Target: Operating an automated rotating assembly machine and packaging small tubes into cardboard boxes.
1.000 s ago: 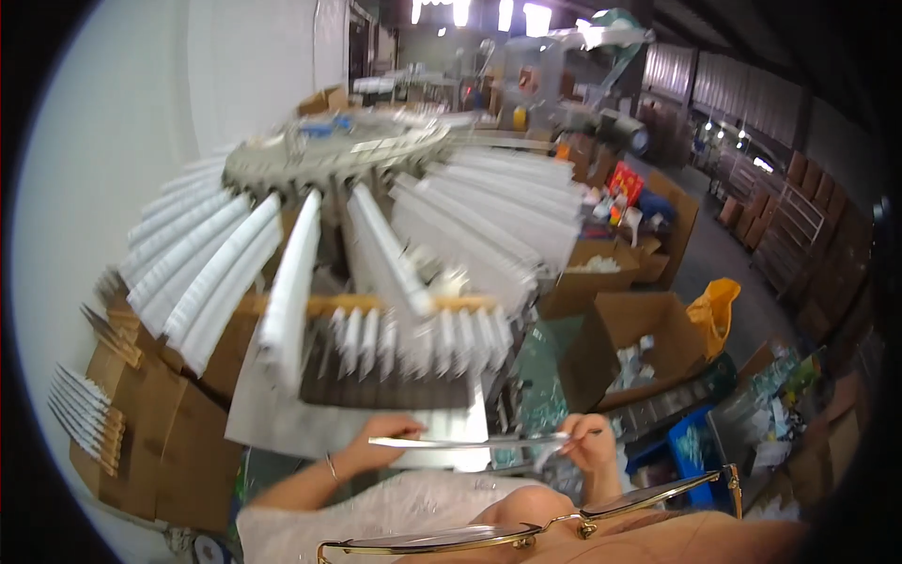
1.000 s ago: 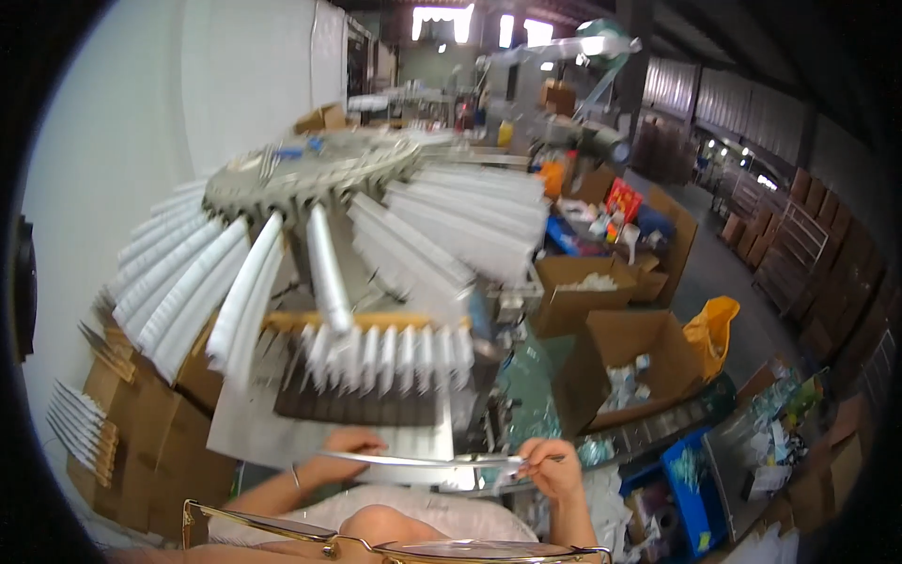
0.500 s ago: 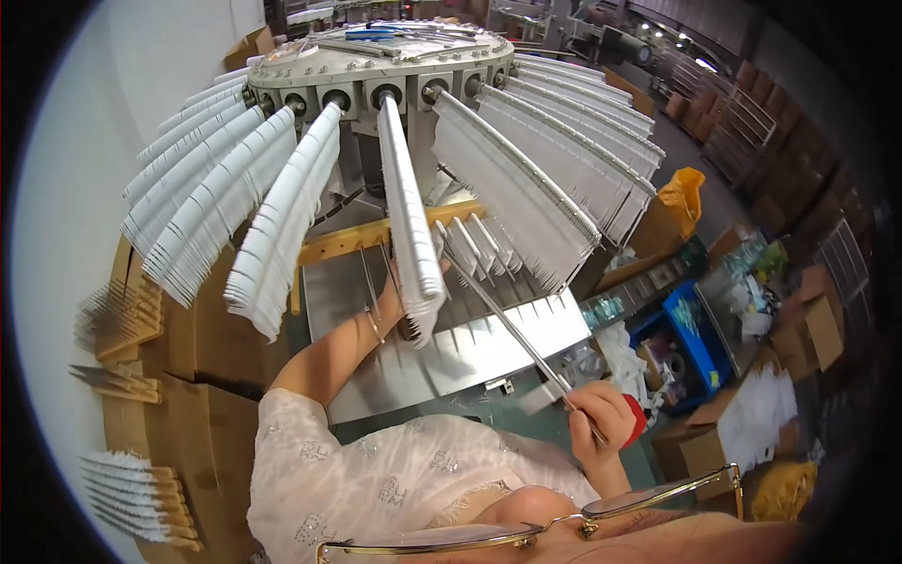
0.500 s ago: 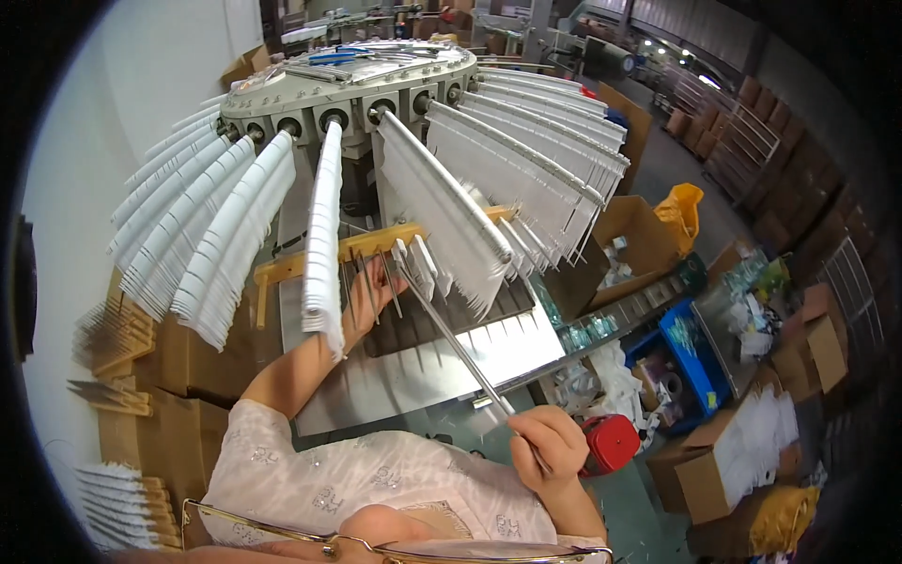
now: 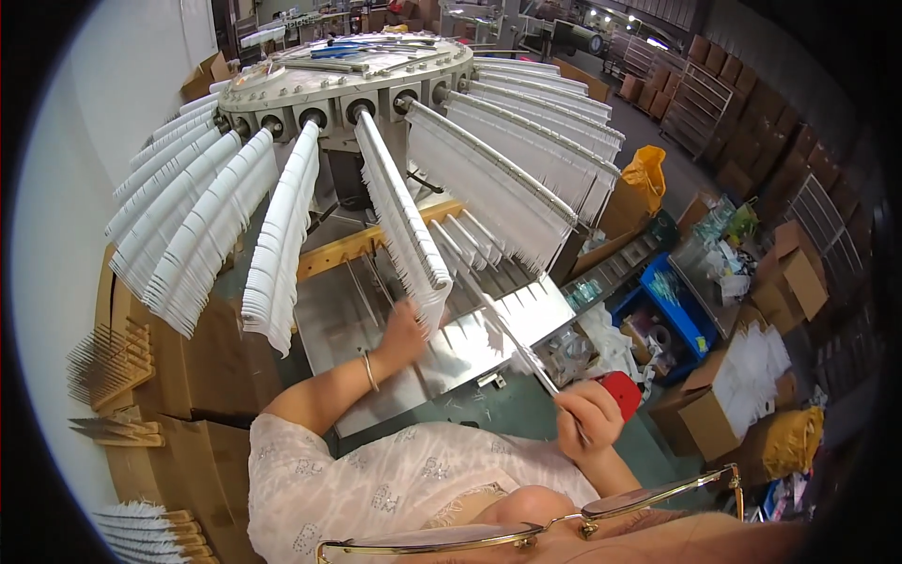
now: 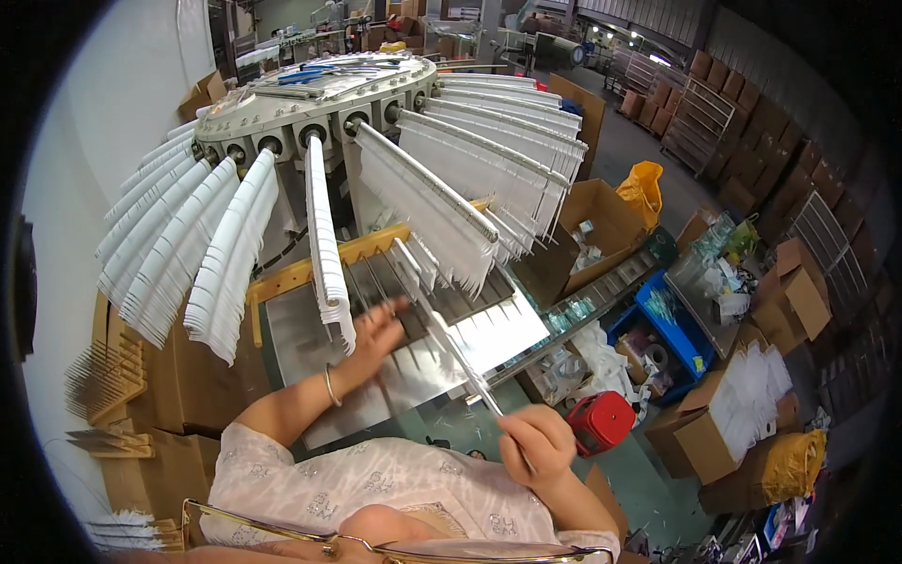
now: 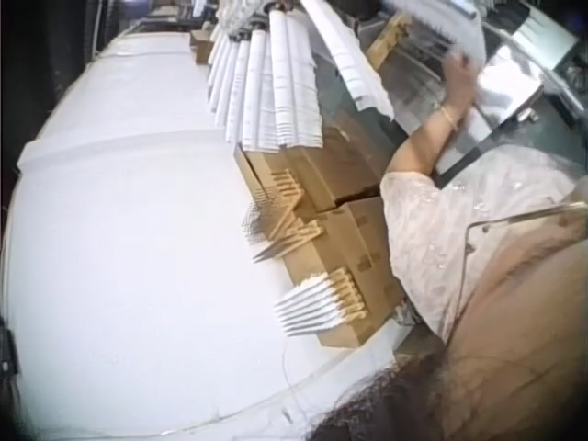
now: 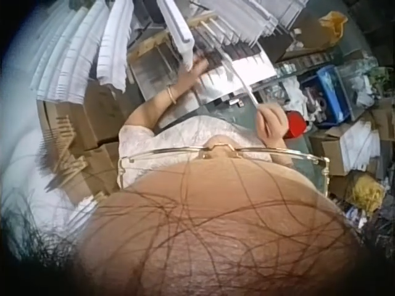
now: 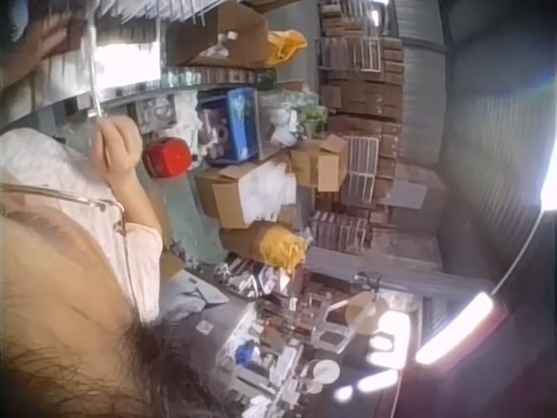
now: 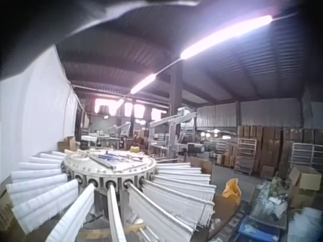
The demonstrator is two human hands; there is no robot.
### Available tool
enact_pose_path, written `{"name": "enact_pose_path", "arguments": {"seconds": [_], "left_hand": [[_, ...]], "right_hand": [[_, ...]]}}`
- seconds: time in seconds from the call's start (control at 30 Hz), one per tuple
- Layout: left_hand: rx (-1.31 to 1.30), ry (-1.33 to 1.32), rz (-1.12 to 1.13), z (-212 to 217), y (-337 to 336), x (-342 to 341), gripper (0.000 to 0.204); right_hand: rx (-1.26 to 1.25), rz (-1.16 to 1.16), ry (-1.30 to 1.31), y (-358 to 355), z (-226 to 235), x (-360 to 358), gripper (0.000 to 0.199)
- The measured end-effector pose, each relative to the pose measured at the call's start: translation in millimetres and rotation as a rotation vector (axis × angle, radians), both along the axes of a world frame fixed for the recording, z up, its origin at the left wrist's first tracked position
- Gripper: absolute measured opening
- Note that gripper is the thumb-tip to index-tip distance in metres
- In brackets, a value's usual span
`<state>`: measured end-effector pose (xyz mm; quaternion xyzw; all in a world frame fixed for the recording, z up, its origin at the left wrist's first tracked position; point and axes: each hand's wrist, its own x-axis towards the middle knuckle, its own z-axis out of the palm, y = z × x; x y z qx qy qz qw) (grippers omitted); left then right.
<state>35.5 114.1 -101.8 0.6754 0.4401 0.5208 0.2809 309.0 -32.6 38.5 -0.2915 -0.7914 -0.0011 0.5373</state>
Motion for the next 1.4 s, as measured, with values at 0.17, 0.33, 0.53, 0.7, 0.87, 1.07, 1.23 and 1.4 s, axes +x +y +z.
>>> {"name": "enact_pose_path", "arguments": {"seconds": [0.17, 0.33, 0.53, 0.7, 0.87, 1.07, 1.23, 1.4], "left_hand": [[-0.245, -0.61, -0.139, 50, 41, 6, 0.023], [-0.192, -0.989, -0.127, 37, 44, 27, 0.037], [-0.282, -0.539, -0.219, 63, 5, 32, 0.035], [-0.124, -0.851, -0.379, 47, 63, 12, 0.024], [-0.207, -0.668, -0.029, 42, 74, 30, 0.022], [-0.316, -0.608, -0.172, 71, 15, 60, 0.023], [0.23, 0.155, 0.069, 62, 19, 53, 0.026], [0.243, 0.583, 0.252, 68, 34, 60, 0.03]], "right_hand": [[-0.034, -0.047, -0.049, -1, 19, 12, 0.018], [-0.04, -0.007, -0.035, 25, 13, -16, 0.018], [0.005, -0.042, 0.008, 10, -3, 12, 0.016], [-0.042, -0.053, 0.013, 1, 11, 22, 0.014], [-0.106, -0.053, 0.06, 33, 4, -3, 0.015], [-0.105, -0.073, 0.128, 26, -23, 14, 0.016], [-0.122, -0.092, 0.198, -6, -22, 37, 0.015], [-0.189, -0.161, 0.18, 8, -7, 31, 0.008]]}}
